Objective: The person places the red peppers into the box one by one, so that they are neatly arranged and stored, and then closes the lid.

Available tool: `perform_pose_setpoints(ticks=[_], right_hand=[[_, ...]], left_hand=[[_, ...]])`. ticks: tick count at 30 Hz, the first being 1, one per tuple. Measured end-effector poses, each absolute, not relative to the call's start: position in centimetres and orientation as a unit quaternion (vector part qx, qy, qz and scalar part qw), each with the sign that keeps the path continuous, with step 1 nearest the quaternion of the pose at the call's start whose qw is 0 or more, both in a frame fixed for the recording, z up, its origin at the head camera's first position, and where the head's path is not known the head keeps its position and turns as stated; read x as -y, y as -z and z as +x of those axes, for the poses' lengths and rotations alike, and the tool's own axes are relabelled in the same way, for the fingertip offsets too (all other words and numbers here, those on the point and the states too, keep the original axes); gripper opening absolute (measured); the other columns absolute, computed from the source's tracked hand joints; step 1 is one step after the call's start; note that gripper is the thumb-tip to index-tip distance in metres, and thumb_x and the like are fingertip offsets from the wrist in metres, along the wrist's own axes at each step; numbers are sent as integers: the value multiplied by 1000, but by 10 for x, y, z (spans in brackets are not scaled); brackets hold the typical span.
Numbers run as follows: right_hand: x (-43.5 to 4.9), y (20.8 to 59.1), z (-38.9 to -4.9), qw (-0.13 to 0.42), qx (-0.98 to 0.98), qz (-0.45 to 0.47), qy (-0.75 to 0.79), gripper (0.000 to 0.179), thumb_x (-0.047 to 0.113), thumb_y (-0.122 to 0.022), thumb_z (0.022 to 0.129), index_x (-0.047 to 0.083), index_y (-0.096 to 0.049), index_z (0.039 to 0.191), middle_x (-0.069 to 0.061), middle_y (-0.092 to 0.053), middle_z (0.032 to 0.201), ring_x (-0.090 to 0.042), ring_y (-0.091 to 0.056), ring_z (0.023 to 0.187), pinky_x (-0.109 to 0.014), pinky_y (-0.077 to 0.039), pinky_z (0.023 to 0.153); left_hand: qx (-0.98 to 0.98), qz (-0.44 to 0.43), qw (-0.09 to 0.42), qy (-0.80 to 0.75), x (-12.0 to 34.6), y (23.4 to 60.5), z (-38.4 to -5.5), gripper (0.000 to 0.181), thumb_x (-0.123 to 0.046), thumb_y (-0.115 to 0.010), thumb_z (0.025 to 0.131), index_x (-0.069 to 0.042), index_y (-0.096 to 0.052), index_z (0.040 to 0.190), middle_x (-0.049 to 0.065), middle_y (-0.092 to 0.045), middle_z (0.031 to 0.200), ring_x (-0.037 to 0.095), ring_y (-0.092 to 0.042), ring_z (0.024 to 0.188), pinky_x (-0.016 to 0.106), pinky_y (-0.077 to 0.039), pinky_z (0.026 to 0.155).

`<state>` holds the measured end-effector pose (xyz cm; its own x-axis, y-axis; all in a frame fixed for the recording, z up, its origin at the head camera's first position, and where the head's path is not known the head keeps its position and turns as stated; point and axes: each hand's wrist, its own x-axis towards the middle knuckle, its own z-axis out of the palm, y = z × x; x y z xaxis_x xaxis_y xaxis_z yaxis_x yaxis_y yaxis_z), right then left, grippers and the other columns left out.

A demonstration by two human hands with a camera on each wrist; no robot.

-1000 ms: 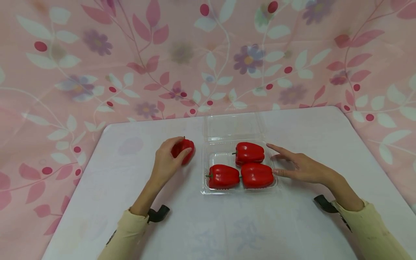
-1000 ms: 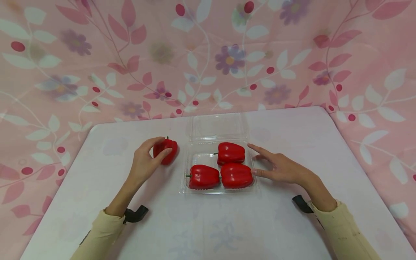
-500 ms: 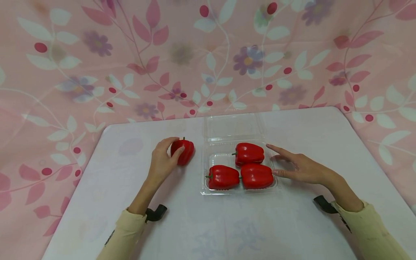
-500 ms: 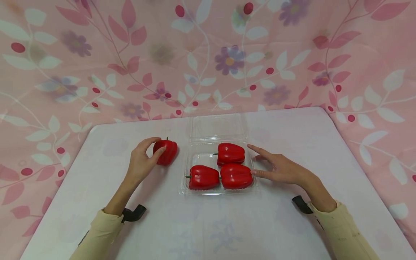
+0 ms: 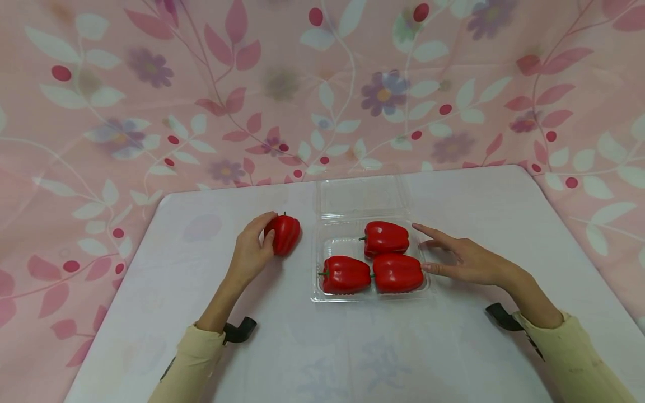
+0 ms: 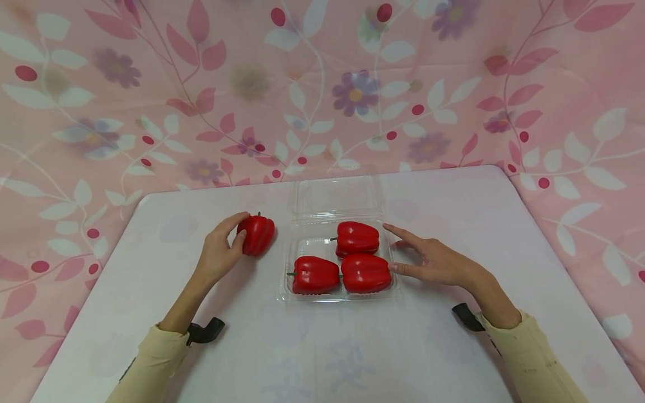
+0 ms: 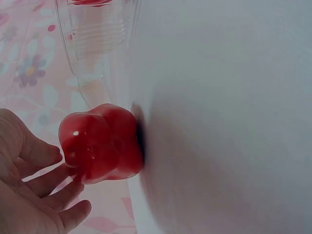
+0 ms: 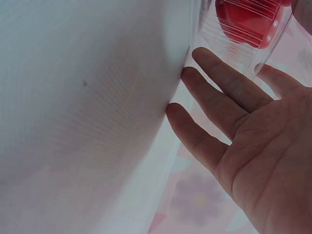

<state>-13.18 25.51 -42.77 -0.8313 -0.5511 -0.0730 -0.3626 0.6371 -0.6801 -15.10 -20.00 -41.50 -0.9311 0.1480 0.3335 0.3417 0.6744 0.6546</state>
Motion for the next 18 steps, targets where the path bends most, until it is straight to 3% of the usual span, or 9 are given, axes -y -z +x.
perform_pose_setpoints(ticks=[10, 18], right_hand=[[-255, 427, -131, 142, -896, -249, 339, 86, 44, -71, 87, 34, -21, 157, -13, -56, 138, -38, -50, 127, -74, -38, 91], [-256, 428, -131, 139, -896, -253, 337, 85, 44, -70, 88, 32, -22, 157, -12, -57, 136, -38, -51, 126, -73, -39, 92]], left_hand=[[916, -130, 107, 363, 202, 417, -153, 48, 15, -52, 88, 1, -55, 134, 17, -52, 137, 34, -49, 126, 50, -46, 99], [919, -126, 113, 356, 201, 414, -153, 43, 11, -59, 88, 3, -58, 130, 18, -53, 132, 34, -48, 124, 52, -45, 100]])
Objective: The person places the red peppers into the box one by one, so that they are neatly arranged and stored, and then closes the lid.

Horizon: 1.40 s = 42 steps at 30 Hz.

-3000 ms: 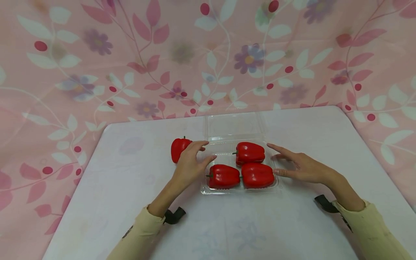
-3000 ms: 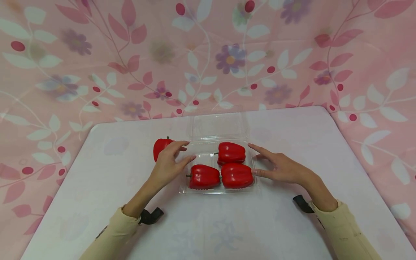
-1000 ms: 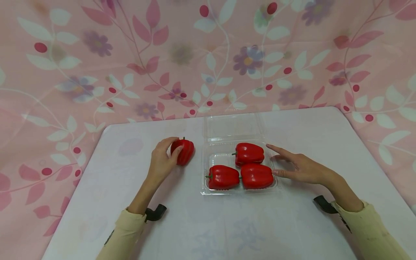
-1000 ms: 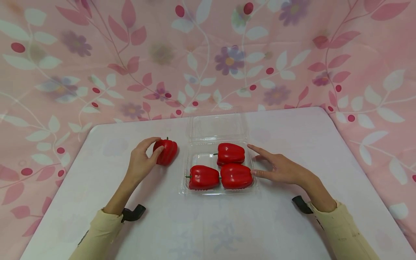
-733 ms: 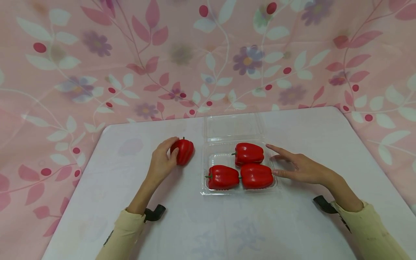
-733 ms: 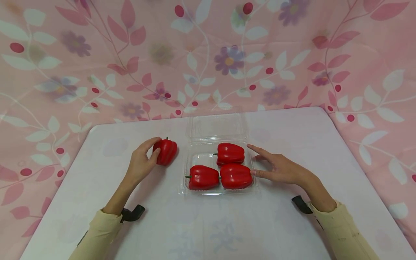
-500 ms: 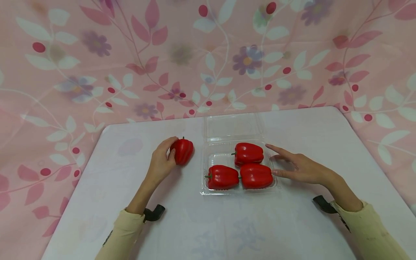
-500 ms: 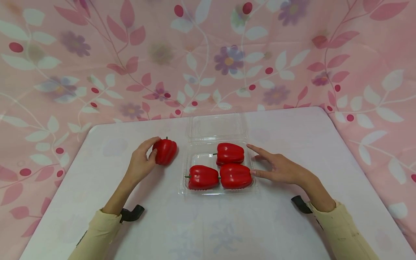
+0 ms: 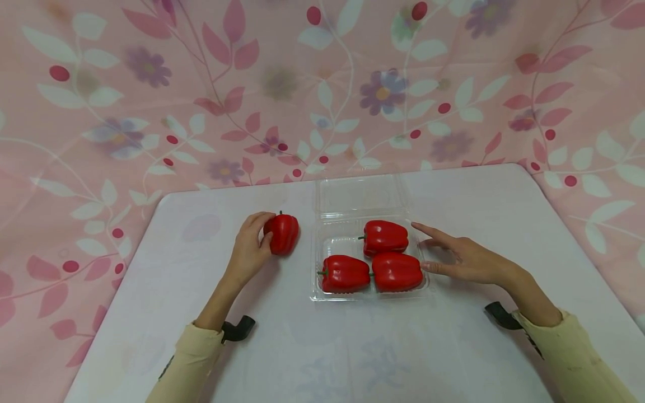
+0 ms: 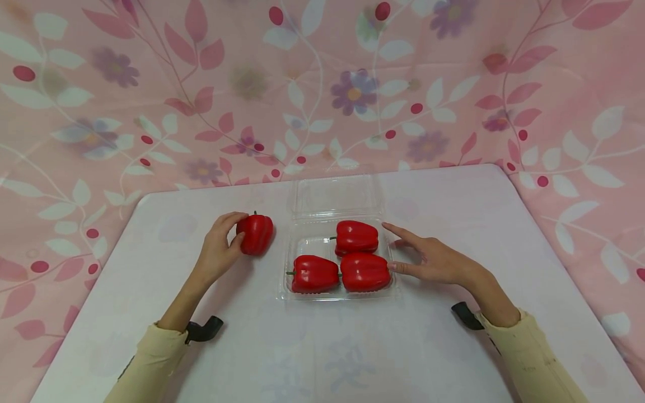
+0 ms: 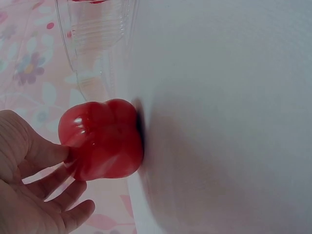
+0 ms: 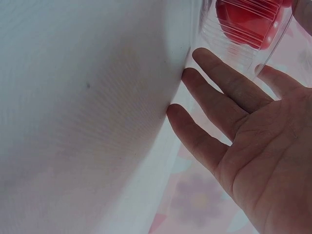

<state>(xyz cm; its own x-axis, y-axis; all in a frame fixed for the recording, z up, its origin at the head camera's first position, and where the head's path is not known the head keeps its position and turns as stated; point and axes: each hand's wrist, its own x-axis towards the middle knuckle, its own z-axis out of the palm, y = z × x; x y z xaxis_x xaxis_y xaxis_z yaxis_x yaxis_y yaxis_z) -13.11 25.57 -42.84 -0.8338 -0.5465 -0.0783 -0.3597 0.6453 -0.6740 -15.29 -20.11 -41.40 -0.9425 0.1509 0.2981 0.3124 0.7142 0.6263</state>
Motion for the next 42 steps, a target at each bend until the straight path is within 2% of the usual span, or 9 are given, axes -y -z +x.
perform_pose_setpoints(ticks=[8, 17, 25, 34, 42], right_hand=[[-255, 428, -132, 141, -898, -252, 331, 85, 44, -70, 88, 27, -24, 157, -11, -58, 136, -37, -51, 126, -72, -40, 92], [-255, 428, -132, 145, -898, -247, 335, 85, 45, -70, 88, 27, -24, 157, -12, -57, 136, -38, -50, 127, -73, -39, 92], [-254, 427, -132, 146, -898, -246, 334, 85, 45, -70, 88, 30, -23, 157, -13, -57, 136, -38, -51, 127, -73, -40, 91], [-255, 429, -132, 146, -896, -247, 339, 84, 43, -70, 88, 29, -24, 157, -11, -57, 136, -37, -51, 127, -72, -40, 92], [-256, 429, -133, 145, -896, -246, 339, 84, 44, -70, 88, 29, -24, 157, -10, -58, 135, -37, -51, 127, -72, -40, 92]], left_hand=[[924, -96, 106, 354, 202, 412, -151, 41, -1, -69, 88, -1, -58, 128, 17, -52, 128, 33, -46, 121, 54, -48, 95], [924, -80, 108, 359, 201, 414, -151, 51, -13, -77, 85, 0, -57, 130, 17, -52, 119, 32, -50, 109, 50, -51, 86], [932, -64, 103, 342, 199, 414, -150, 57, -22, -78, 86, -3, -55, 135, 16, -53, 112, 31, -46, 110, 43, -51, 78], [945, -62, 116, 301, 199, 414, -147, 56, -29, -78, 85, -3, -59, 132, 15, -52, 106, 31, -45, 107, 42, -53, 73], [953, -47, 72, 291, 198, 409, -144, 71, -31, -84, 79, -4, -53, 136, 16, -51, 110, 32, -43, 109, 46, -56, 77]])
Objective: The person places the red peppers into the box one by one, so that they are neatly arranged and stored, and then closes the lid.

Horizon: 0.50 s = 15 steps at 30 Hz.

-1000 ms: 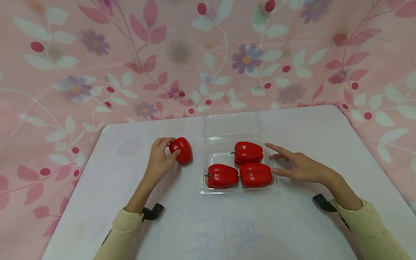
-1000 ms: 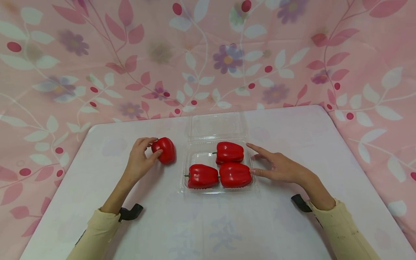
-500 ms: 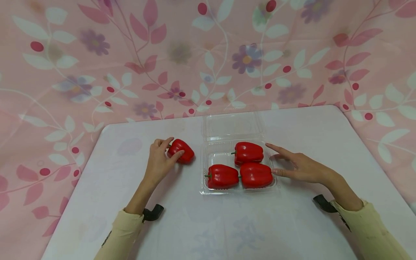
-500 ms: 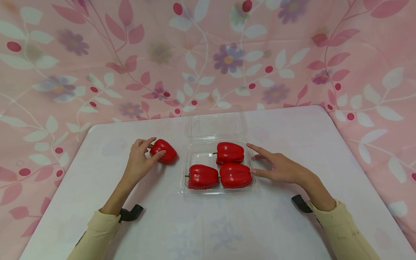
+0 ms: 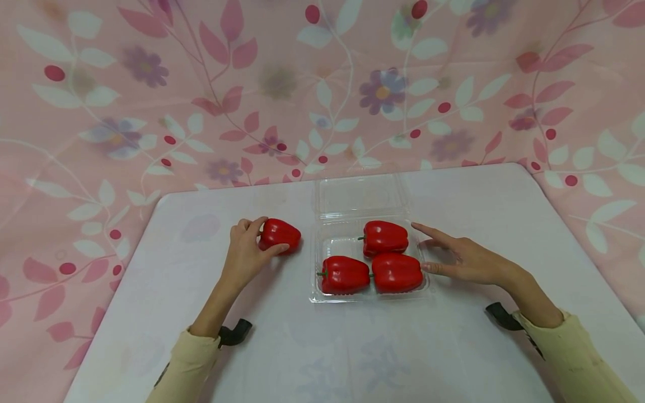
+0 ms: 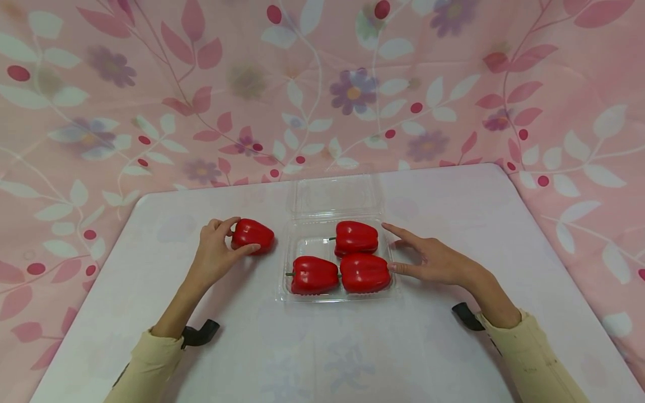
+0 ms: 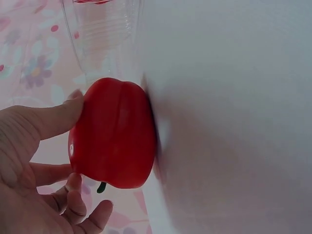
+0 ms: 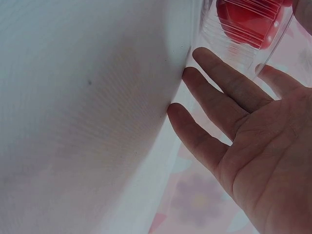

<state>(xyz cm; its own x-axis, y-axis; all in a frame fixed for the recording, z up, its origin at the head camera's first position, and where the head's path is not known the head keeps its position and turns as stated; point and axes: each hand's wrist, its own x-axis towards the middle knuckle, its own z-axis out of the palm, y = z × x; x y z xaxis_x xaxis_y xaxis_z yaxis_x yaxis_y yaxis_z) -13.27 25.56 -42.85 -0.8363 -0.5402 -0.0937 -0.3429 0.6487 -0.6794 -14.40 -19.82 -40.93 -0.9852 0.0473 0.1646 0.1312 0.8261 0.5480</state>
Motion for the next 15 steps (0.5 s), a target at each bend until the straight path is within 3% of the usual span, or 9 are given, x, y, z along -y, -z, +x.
perform_pose_setpoints(ticks=[15], right_hand=[[-255, 428, -131, 142, -894, -249, 344, 84, 43, -70, 88, 30, -23, 157, -10, -58, 136, -37, -51, 127, -73, -39, 92]], left_hand=[[947, -69, 57, 307, 202, 409, -140, 72, -23, -86, 77, -1, -48, 133, 19, -45, 137, 36, -39, 126, 55, -49, 93]])
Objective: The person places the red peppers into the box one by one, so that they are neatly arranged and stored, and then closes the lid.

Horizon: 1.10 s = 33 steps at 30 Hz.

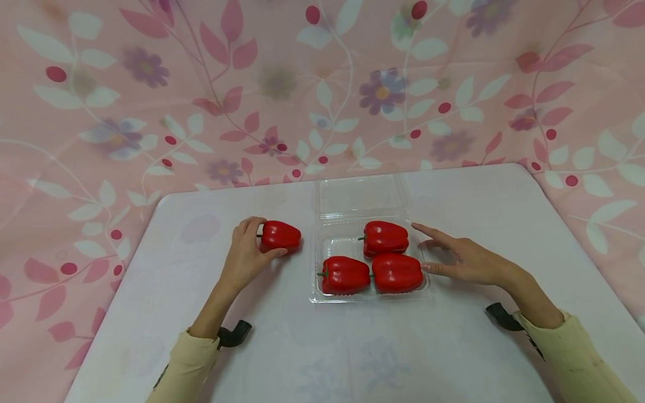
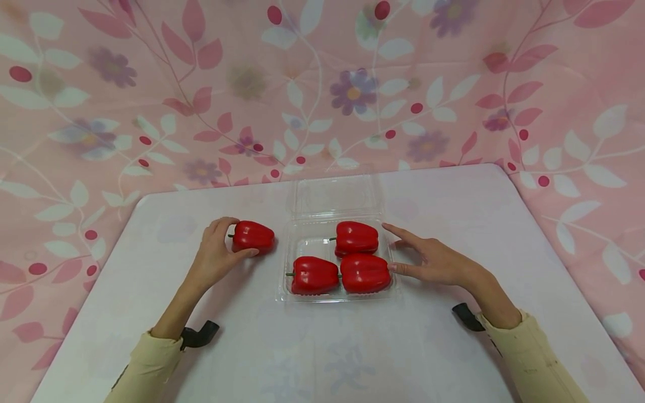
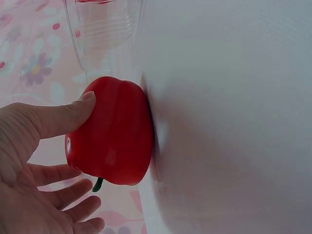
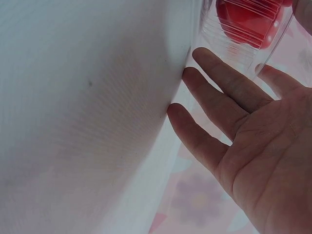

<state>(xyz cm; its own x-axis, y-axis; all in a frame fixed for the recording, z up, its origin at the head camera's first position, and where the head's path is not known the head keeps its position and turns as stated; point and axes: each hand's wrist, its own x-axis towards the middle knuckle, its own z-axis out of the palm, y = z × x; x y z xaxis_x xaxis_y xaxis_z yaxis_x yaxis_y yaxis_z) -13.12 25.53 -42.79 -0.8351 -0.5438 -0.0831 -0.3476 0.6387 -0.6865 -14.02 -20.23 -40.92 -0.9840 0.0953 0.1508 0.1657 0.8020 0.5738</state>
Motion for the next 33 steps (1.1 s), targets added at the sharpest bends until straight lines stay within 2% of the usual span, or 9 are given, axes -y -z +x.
perform_pose_setpoints(ticks=[7, 15, 28, 33], right_hand=[[-256, 429, -131, 144, -895, -248, 343, 84, 43, -70, 88, 31, -23, 157, -10, -58, 136, -37, -51, 127, -72, -40, 91], [-256, 429, -131, 142, -897, -249, 338, 85, 44, -70, 88, 29, -24, 157, -11, -58, 135, -38, -51, 126, -72, -40, 91], [-255, 428, -131, 143, -896, -249, 338, 85, 45, -70, 88, 30, -23, 157, -12, -57, 136, -37, -51, 127, -73, -39, 92], [-255, 428, -131, 144, -897, -249, 336, 84, 45, -69, 89, 29, -23, 157, -12, -57, 136, -37, -51, 127, -73, -39, 92]], left_hand=[[938, -65, 34, 339, 204, 412, -142, 73, -22, -86, 77, -1, -45, 134, 18, -55, 128, 36, -51, 117, 52, -51, 91], [938, -49, 35, 340, 203, 412, -142, 73, -26, -86, 76, -2, -46, 132, 18, -56, 126, 37, -53, 115, 52, -53, 88], [934, -47, 78, 347, 198, 405, -139, 70, -27, -86, 76, -2, -48, 129, 16, -57, 124, 37, -54, 114, 51, -54, 87], [922, -49, 103, 369, 193, 401, -137, 73, -33, -86, 76, -5, -49, 131, 14, -58, 125, 36, -55, 114, 52, -55, 85]])
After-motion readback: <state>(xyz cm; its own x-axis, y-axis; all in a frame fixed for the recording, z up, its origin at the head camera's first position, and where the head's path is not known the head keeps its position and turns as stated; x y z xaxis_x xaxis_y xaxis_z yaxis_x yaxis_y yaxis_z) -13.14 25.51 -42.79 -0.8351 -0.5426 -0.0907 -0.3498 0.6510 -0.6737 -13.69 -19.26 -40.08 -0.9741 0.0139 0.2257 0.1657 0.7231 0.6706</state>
